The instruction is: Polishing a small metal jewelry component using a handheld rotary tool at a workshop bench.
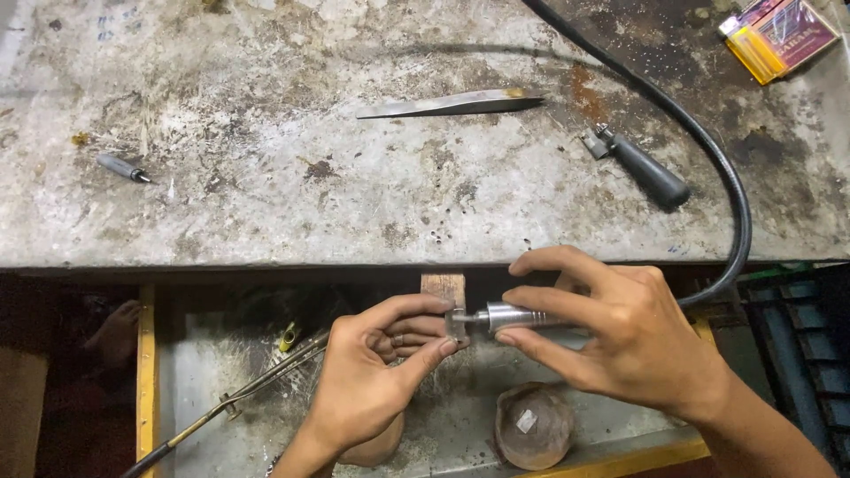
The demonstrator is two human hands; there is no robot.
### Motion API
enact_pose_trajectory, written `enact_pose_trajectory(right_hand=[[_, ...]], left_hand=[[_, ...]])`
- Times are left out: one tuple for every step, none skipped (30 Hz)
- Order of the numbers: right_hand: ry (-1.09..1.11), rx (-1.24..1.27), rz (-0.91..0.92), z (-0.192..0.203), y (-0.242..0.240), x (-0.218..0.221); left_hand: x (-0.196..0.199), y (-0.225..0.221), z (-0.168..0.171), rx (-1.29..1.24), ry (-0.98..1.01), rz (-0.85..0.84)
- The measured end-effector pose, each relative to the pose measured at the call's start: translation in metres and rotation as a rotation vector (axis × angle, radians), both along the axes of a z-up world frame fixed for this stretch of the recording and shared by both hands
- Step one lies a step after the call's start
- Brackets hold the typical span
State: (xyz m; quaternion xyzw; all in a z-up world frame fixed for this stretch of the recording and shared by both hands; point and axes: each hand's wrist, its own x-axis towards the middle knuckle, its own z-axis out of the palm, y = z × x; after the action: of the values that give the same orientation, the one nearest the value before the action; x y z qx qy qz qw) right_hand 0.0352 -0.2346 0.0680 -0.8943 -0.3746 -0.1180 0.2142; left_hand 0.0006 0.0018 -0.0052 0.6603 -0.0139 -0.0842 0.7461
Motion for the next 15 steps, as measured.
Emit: enact_pose_trajectory(right_hand=[[0.0, 0.0, 0.0, 0.0005, 0.0007, -0.0003], [0.004, -0.007, 0.022, 0.0007, 0.0014, -0.0006], [0.007, -0.015, 0.044, 0.0008, 0.0021, -0.001], [0.008, -0.015, 0.044, -0.0001, 0.0027, -0.0004], [-0.01, -0.015, 0.021, -0.0009, 0.0033, 0.0001], [-0.03, -0.015, -0.002, -0.0015, 0.004, 0.0009], [-0.03, -0.015, -0.003, -0.0006, 0.0044, 0.0003], [-0.022, -0.016, 0.015, 0.0002, 0.0049, -0.0002], [-0.013, -0.018, 0.032, 0.0009, 0.0056, -0.0007], [-0.012, -0.018, 0.033, 0.0009, 0.0058, -0.0006], [-0.015, -0.021, 0.02, 0.0008, 0.006, -0.0007], [-0.019, -0.024, 0.007, 0.0008, 0.0063, -0.0008], [-0.019, -0.025, 0.007, 0.0005, 0.0059, -0.0007], [-0.026, -0.029, 0.004, 0.0002, 0.0056, -0.0003], [-0.033, -0.034, 0.001, -0.0001, 0.0053, 0.0]], left_hand=[[0.0003, -0.0002, -0.001, 0.0, 0.0, 0.0], [0.0001, -0.0004, -0.0024, 0.003, 0.013, 0.007], [-0.0002, -0.0007, -0.0038, 0.005, 0.025, 0.014], [-0.0002, -0.0003, -0.0022, 0.005, 0.026, 0.013], [-0.0003, 0.0001, -0.0006, 0.004, 0.013, 0.005], [0.0, 0.0005, 0.0013, 0.003, -0.001, -0.004], [0.0005, 0.001, 0.0018, 0.003, -0.002, -0.005], [0.0008, 0.0016, 0.0022, 0.007, 0.017, -0.011], [0.0012, 0.0023, 0.0025, 0.01, 0.035, -0.017], [0.0005, 0.0022, 0.0006, 0.01, 0.036, -0.017], [-0.0001, 0.0021, -0.0013, 0.005, 0.017, -0.011], [-0.0006, 0.0021, -0.0033, 0.0, -0.003, -0.006], [-0.0007, 0.0016, -0.0022, 0.0, -0.003, -0.006], [-0.0004, 0.0015, -0.0008, 0.005, -0.005, -0.009], [-0.0001, 0.0013, 0.0007, 0.011, -0.007, -0.011]])
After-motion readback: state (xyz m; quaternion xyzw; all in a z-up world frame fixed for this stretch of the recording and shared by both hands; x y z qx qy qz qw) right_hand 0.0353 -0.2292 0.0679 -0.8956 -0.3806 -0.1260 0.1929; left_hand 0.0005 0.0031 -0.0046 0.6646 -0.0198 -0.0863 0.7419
